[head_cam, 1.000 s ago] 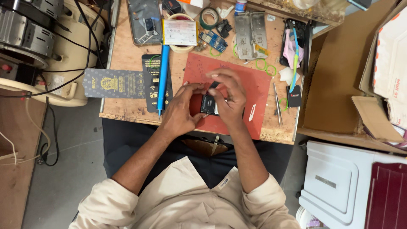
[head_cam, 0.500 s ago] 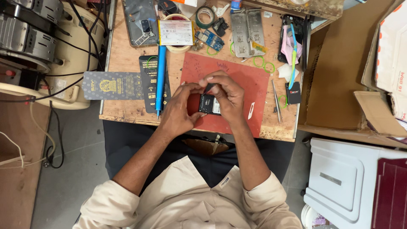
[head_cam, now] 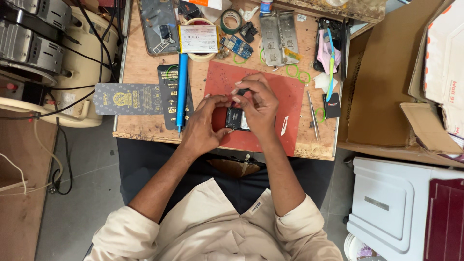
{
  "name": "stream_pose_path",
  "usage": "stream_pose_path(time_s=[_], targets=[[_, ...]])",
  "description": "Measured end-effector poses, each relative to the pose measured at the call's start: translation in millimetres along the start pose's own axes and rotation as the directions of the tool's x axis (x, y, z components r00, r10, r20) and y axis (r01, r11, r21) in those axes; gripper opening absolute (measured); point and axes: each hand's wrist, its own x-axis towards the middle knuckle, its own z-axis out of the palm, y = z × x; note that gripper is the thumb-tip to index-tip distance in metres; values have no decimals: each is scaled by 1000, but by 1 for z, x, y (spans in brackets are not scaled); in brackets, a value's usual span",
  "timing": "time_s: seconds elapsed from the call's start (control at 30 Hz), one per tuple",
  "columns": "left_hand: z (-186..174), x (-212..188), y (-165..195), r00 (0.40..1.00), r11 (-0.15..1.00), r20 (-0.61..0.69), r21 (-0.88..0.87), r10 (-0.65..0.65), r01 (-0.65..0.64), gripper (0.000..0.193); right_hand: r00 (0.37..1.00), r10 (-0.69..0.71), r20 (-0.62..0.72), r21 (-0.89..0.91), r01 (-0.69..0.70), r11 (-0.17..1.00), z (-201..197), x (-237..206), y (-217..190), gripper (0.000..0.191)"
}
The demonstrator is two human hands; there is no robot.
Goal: The person disassembles a smartphone on a cluttered workbench, removing the back cover and internal components. They use a blue plastic pry tool to separate parts and a small metal tool to disconnect internal connectors. The person also briefly handles a light blue basket containing various items.
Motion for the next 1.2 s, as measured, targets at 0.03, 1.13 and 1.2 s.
stream_pose_path(time_s=[0.03, 1.13, 1.2], targets=[[-1, 0, 0, 1000, 1000, 2, -11, -16, 16, 78, 999, 37, 8, 56, -38, 998, 0, 1, -1, 23], [-1, -1, 1, 1000, 1000, -2, 14, 21, -21, 77, 986, -164, 36, -525, 158, 837, 8, -6, -14, 42], [-1, -1, 0, 999, 999, -9, 12, 34, -33, 78, 998, -29, -48, -271, 15, 962, 9, -8, -14, 40]])
